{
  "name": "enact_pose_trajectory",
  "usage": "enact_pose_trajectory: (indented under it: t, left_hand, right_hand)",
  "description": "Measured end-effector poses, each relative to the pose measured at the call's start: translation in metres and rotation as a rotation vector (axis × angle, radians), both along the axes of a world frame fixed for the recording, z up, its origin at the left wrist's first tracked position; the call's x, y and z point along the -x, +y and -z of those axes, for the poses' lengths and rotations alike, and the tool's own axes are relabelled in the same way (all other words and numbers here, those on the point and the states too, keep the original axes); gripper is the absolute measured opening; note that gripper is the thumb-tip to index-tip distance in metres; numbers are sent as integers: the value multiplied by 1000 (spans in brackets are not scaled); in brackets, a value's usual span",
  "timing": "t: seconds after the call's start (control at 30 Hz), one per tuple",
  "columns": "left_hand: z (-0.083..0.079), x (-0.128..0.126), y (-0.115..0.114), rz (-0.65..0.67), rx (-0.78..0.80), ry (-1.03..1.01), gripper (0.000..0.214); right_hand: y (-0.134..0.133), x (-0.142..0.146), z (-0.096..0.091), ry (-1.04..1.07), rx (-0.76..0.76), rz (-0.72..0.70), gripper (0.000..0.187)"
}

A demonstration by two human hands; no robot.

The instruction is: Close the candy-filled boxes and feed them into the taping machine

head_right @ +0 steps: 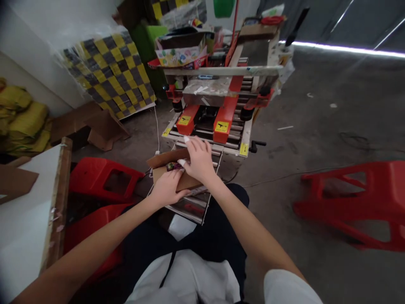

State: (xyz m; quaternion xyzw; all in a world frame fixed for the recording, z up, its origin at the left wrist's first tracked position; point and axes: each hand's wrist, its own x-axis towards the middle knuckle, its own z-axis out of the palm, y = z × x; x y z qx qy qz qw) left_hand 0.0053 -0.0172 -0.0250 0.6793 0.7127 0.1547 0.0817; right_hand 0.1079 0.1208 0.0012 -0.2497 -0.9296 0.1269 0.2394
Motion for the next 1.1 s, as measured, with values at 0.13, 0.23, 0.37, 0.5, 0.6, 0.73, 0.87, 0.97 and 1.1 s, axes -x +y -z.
enact_pose_trajectory:
  t: [0.13, 0.23, 0.37, 0.5, 0.6, 0.73, 0.87, 0.97, 1.1]
  left_hand:
    - [11, -1, -19, 3, -171, 73, 66]
    - [16, 0, -32, -66, -315, 165, 65]
    - [-1, 14, -27, -123, -183, 176, 110]
    - [-20, 39, -9, 13, 63, 159, 128]
    - [-19, 43, 1, 8, 134, 126, 111]
    - [-15, 24, 6, -208, 107, 101, 101]
    - [-29, 18, 9, -315, 225, 62, 104]
    - [-40, 36, 16, -224, 340, -133, 78]
    - [-27, 62, 41, -238, 376, -684, 43]
  right_hand:
    - [-3, -19, 0, -21, 71, -161, 46]
    - [-10, -48, 11, -13, 69, -212, 34]
    - [-15, -68, 28, -18, 128, -273, 26]
    - [-1, -64, 32, -23, 122, -308, 27]
    - [15, -56, 29, -64, 59, -315, 26]
    - [9, -44, 29, -76, -11, -86, 32]
    - [-21, -40, 38, -95, 59, 29, 48]
    - [-28, -45, 42, -195, 75, -17, 50]
    - [-15, -51, 41, -224, 86, -119, 47]
